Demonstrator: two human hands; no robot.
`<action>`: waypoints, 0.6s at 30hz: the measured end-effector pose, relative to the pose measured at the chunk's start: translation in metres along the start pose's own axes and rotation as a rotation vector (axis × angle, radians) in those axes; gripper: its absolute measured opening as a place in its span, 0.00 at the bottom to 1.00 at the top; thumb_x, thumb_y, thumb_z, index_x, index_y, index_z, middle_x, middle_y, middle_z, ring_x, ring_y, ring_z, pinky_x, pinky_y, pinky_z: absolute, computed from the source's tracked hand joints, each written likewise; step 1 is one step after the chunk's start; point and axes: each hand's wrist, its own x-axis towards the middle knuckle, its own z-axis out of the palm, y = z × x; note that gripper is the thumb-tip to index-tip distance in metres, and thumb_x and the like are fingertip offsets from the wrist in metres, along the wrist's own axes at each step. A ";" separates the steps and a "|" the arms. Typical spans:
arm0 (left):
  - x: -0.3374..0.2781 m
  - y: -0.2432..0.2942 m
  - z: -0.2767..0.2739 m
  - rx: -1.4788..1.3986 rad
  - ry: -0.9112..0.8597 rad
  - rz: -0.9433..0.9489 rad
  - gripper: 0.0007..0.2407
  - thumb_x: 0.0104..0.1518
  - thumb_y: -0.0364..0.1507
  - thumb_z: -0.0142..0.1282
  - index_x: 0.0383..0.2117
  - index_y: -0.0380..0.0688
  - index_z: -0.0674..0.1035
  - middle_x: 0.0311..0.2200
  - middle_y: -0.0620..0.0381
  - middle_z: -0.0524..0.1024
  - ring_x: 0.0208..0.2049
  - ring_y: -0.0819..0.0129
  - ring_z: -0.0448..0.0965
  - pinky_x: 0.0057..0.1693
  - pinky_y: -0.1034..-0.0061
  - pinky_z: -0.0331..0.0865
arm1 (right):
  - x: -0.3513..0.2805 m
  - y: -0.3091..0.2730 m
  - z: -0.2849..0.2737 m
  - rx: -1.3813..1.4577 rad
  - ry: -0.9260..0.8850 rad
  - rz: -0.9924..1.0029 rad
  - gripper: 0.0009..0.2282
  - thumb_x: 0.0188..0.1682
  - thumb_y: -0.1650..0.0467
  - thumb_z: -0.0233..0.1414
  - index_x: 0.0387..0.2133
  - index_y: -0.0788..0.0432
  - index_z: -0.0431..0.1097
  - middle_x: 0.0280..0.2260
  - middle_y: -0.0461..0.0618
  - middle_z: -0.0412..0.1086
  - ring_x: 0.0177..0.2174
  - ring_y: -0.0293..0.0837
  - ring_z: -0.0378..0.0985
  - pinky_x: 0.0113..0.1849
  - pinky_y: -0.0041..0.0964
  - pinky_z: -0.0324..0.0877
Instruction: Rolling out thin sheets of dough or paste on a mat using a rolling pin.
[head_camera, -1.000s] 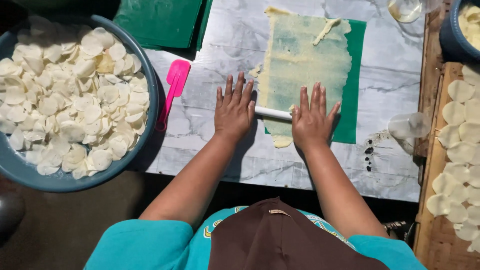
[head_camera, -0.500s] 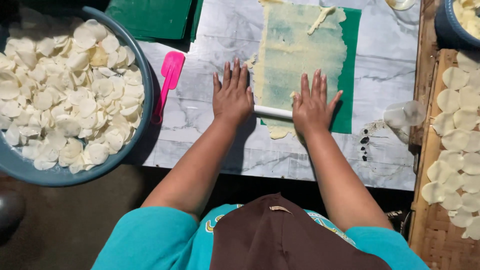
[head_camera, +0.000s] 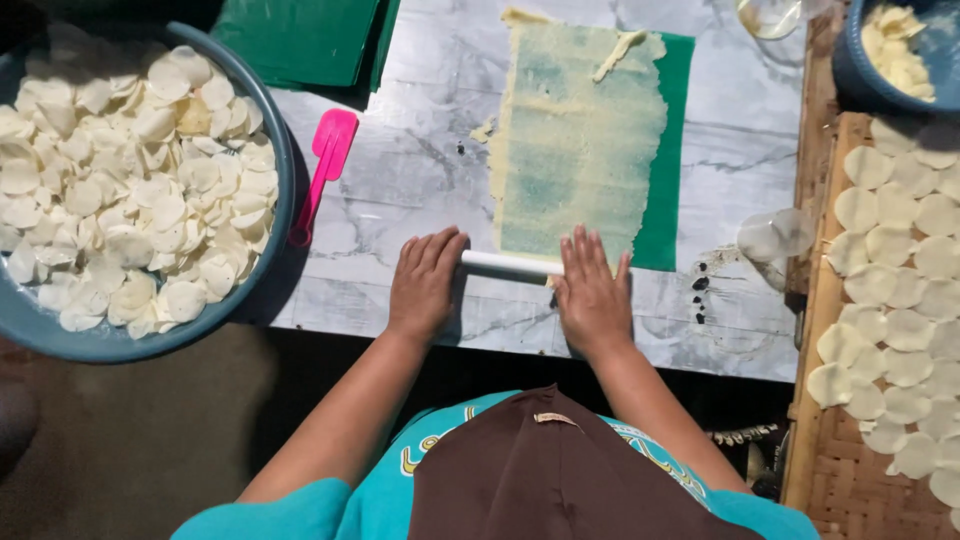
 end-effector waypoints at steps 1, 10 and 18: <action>0.004 -0.007 0.008 -0.001 0.011 0.010 0.24 0.62 0.38 0.47 0.68 0.58 0.65 0.66 0.63 0.63 0.66 0.61 0.61 0.73 0.62 0.47 | 0.000 0.004 -0.006 -0.007 0.013 0.003 0.26 0.59 0.60 0.38 0.71 0.51 0.50 0.72 0.53 0.46 0.70 0.54 0.46 0.63 0.74 0.36; 0.081 0.029 0.038 -0.069 0.280 0.228 0.11 0.67 0.33 0.41 0.52 0.63 0.74 0.46 0.63 0.72 0.51 0.63 0.73 0.59 0.67 0.66 | 0.022 0.100 -0.033 0.124 0.267 -0.171 0.18 0.49 0.75 0.54 0.54 0.52 0.73 0.44 0.49 0.68 0.42 0.51 0.73 0.45 0.47 0.70; 0.129 0.074 0.013 -0.030 0.279 0.154 0.18 0.62 0.42 0.52 0.56 0.57 0.75 0.62 0.52 0.67 0.64 0.53 0.66 0.70 0.53 0.52 | 0.065 0.137 -0.024 0.097 0.213 -0.117 0.20 0.59 0.62 0.47 0.62 0.54 0.66 0.62 0.59 0.62 0.58 0.63 0.67 0.57 0.72 0.55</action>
